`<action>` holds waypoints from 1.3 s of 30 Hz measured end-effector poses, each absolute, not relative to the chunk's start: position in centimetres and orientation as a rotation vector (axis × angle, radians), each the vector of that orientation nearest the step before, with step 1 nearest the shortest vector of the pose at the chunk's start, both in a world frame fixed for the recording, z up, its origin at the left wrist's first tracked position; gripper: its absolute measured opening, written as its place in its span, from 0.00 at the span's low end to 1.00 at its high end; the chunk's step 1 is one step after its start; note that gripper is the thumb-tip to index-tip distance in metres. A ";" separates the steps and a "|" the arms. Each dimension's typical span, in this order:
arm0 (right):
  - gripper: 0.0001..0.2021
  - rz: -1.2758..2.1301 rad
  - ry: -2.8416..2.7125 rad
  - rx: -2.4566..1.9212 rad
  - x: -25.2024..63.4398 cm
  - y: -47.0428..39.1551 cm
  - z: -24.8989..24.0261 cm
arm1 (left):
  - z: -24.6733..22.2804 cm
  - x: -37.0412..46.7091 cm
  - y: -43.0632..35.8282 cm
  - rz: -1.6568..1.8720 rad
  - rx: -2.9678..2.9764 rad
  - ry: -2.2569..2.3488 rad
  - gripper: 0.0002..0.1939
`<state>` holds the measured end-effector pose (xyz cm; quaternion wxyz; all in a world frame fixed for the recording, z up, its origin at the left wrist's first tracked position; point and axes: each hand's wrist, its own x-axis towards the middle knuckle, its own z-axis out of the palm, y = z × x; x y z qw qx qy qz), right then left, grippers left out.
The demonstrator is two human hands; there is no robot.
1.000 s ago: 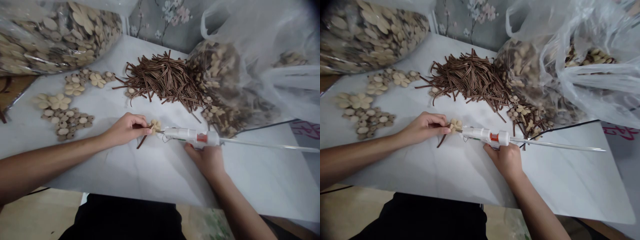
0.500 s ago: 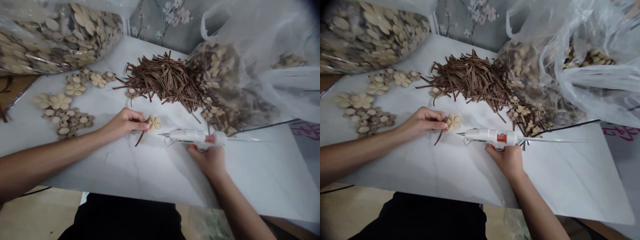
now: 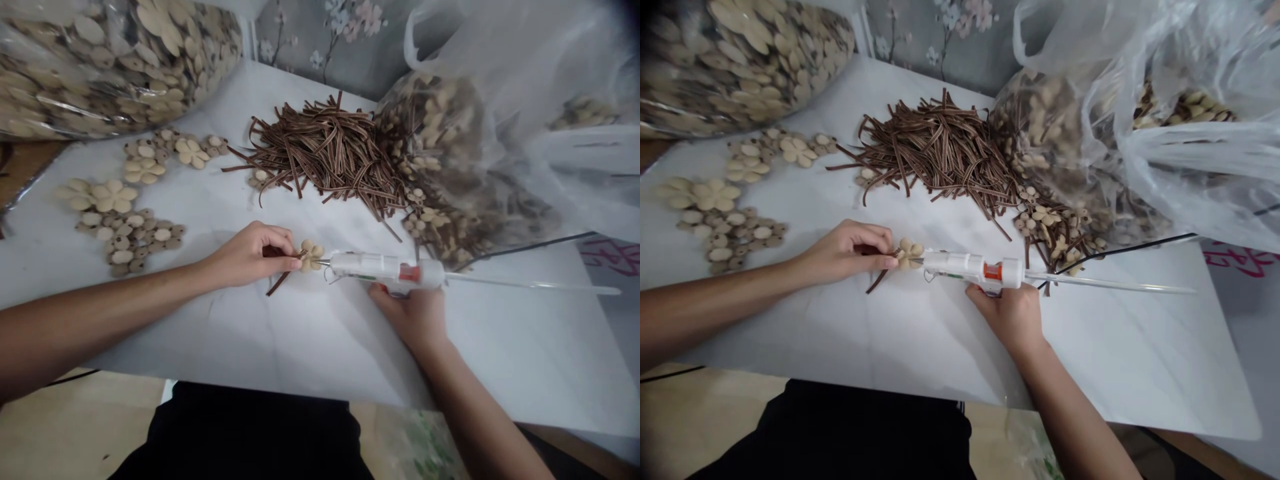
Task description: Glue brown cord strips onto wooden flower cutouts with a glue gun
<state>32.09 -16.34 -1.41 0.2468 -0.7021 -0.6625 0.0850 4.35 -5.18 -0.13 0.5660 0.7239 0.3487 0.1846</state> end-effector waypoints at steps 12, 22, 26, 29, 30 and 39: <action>0.15 0.188 -1.843 -1.961 32.2 -16.4 -1.4 | -0.1 4.4 -5.4 0.450 1.709 0.826 0.09; 0.15 0.222 -1.822 -2.025 32.3 -16.6 -1.4 | -0.2 4.3 -5.3 0.432 1.740 0.816 0.09; 0.16 0.233 -1.820 -2.027 32.1 -16.5 -1.3 | 0.0 4.3 -5.3 0.432 1.720 0.822 0.09; 0.16 0.235 -1.806 -2.042 32.0 -16.5 -1.2 | 0.1 4.4 -5.3 0.433 1.693 0.827 0.10; 0.16 0.233 -1.807 -2.045 32.1 -16.5 -1.2 | 0.1 4.4 -5.3 0.433 1.685 0.828 0.10; 0.19 0.239 -1.817 -2.053 32.4 -16.5 -1.5 | 0.0 4.2 -5.1 0.437 1.659 0.809 0.11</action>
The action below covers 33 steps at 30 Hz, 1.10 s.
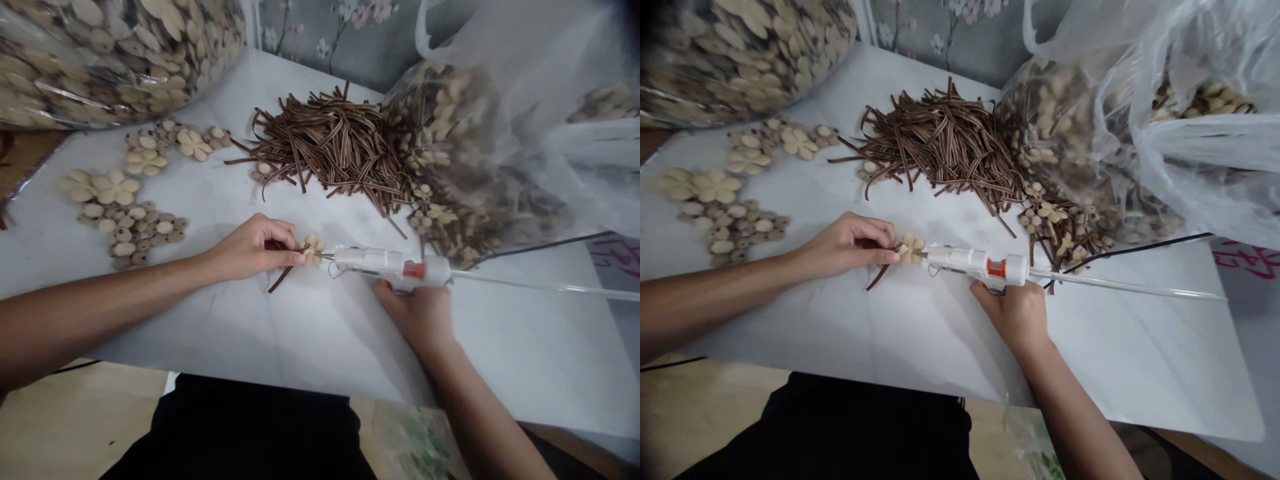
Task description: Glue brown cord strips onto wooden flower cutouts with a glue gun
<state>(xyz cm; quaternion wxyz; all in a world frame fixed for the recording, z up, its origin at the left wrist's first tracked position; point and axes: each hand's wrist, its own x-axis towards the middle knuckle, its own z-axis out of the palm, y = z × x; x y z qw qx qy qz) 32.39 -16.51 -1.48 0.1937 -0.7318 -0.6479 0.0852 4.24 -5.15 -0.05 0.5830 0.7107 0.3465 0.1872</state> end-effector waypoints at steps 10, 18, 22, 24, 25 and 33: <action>0.19 0.260 -1.851 -2.039 32.5 -16.6 -1.3 | 0.1 4.2 -5.0 0.450 1.668 0.799 0.12; 0.19 0.244 -1.850 -2.054 32.6 -16.5 -1.4 | 0.4 4.2 -5.0 0.450 1.642 0.815 0.13; 0.19 0.232 -1.855 -2.062 32.6 -16.6 -1.5 | 0.3 4.1 -4.8 0.466 1.545 0.809 0.12; 0.18 0.217 -1.855 -2.066 32.6 -16.6 -1.6 | 0.1 3.9 -4.5 0.526 1.379 0.781 0.10; 0.18 0.211 -1.854 -2.069 32.6 -16.7 -1.6 | 0.0 3.8 -4.3 0.569 1.277 0.769 0.09; 0.21 0.159 -1.713 -2.133 33.2 -16.1 -1.7 | -0.7 3.5 -3.9 0.581 1.150 0.705 0.08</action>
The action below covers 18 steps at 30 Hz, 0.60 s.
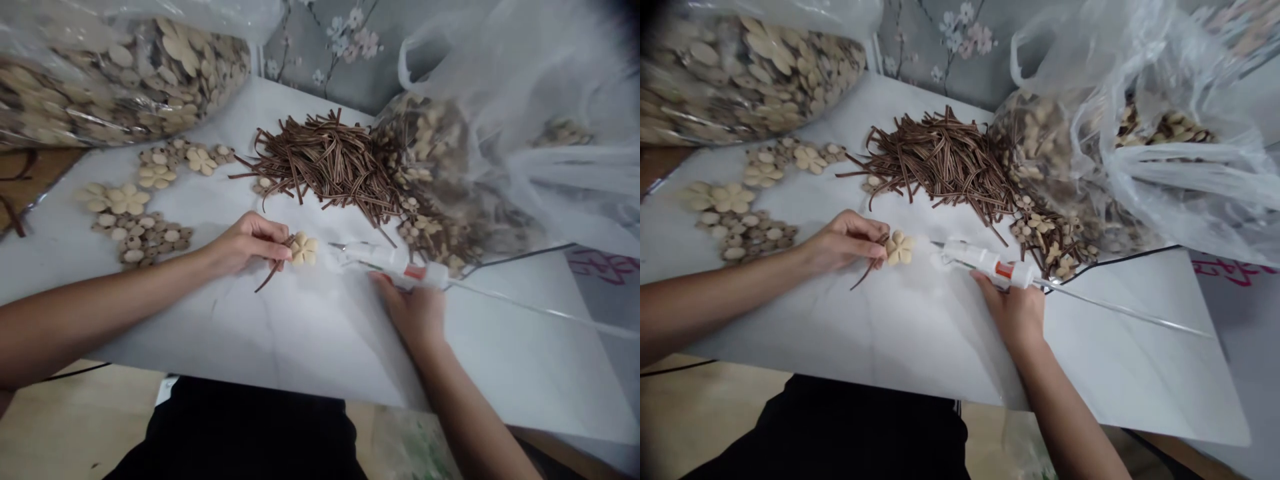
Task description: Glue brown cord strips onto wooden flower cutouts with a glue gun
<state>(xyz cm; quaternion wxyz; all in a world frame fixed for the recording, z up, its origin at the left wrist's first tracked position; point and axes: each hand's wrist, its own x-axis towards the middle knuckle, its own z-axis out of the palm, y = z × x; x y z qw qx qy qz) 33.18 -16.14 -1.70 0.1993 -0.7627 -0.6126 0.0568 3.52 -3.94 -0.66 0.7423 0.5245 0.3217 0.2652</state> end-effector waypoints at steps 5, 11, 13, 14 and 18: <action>0.26 -0.013 -1.704 -2.259 34.3 -15.3 -2.4 | -0.6 3.4 -4.4 0.523 1.316 0.647 0.09; 0.28 -0.127 -1.685 -2.238 35.2 -13.5 -3.2 | 0.0 3.5 -4.6 0.495 1.411 0.629 0.07; 0.29 -0.159 -1.671 -2.267 35.3 -12.9 -3.1 | 0.1 3.5 -4.7 0.479 1.459 0.622 0.08; 0.29 -0.169 -1.674 -2.272 35.3 -12.6 -3.0 | 0.1 3.5 -4.8 0.472 1.485 0.618 0.08; 0.31 -0.228 -1.696 -2.210 35.3 -13.6 -1.9 | -0.1 3.4 -4.9 0.465 1.548 0.588 0.10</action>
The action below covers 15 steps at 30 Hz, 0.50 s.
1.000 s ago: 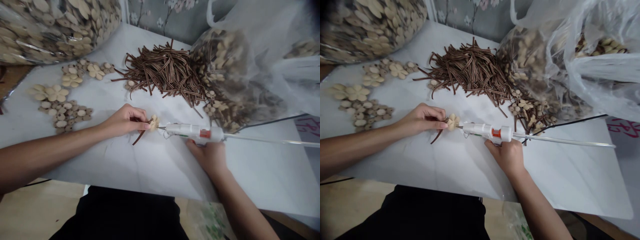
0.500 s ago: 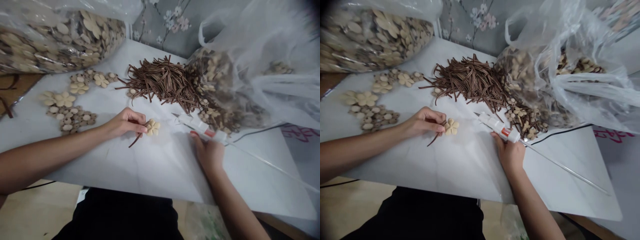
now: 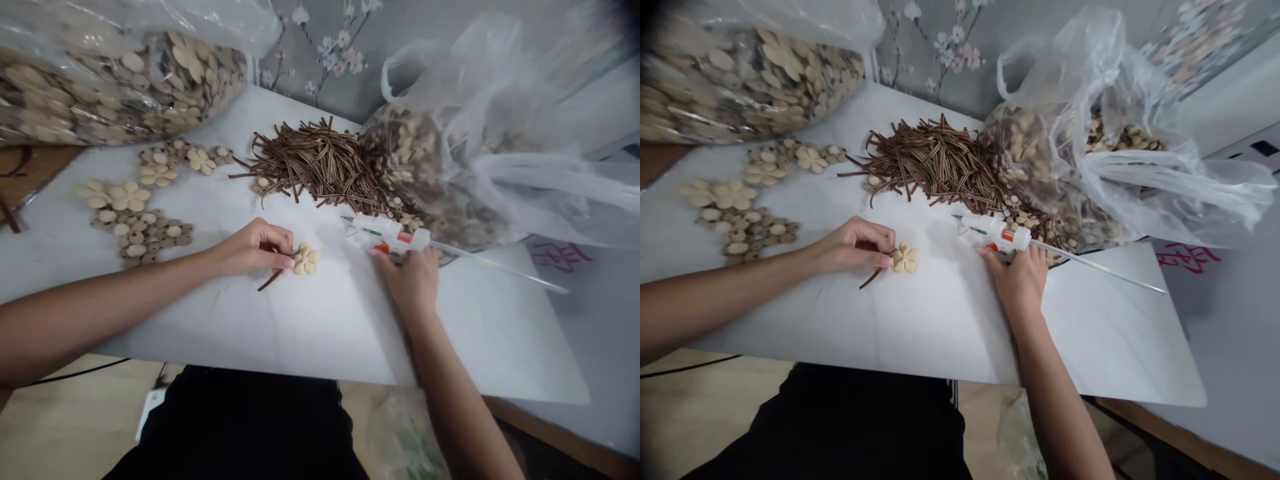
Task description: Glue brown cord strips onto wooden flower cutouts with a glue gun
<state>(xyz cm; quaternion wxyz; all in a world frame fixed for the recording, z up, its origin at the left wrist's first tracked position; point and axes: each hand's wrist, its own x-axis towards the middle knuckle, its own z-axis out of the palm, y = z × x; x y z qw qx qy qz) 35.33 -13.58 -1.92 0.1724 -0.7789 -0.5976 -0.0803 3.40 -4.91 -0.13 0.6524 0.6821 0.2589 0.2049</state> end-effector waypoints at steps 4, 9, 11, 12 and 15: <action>0.30 -0.287 -1.541 -2.213 34.2 -17.7 0.3 | -0.3 3.5 -5.0 0.474 1.579 0.555 0.11; 0.18 0.524 -1.572 -2.023 29.7 -19.5 3.0 | -0.1 3.7 -5.2 0.461 1.601 0.539 0.11; 0.19 0.791 -1.624 -1.844 27.9 -17.6 3.5 | 0.1 3.8 -5.5 0.450 1.632 0.527 0.11; 0.20 0.891 -1.635 -1.776 27.2 -16.3 3.6 | 0.2 3.8 -5.7 0.439 1.658 0.521 0.11; 0.20 1.296 -1.607 -1.568 25.9 -13.0 3.3 | 0.6 3.8 -6.3 0.423 1.763 0.504 0.09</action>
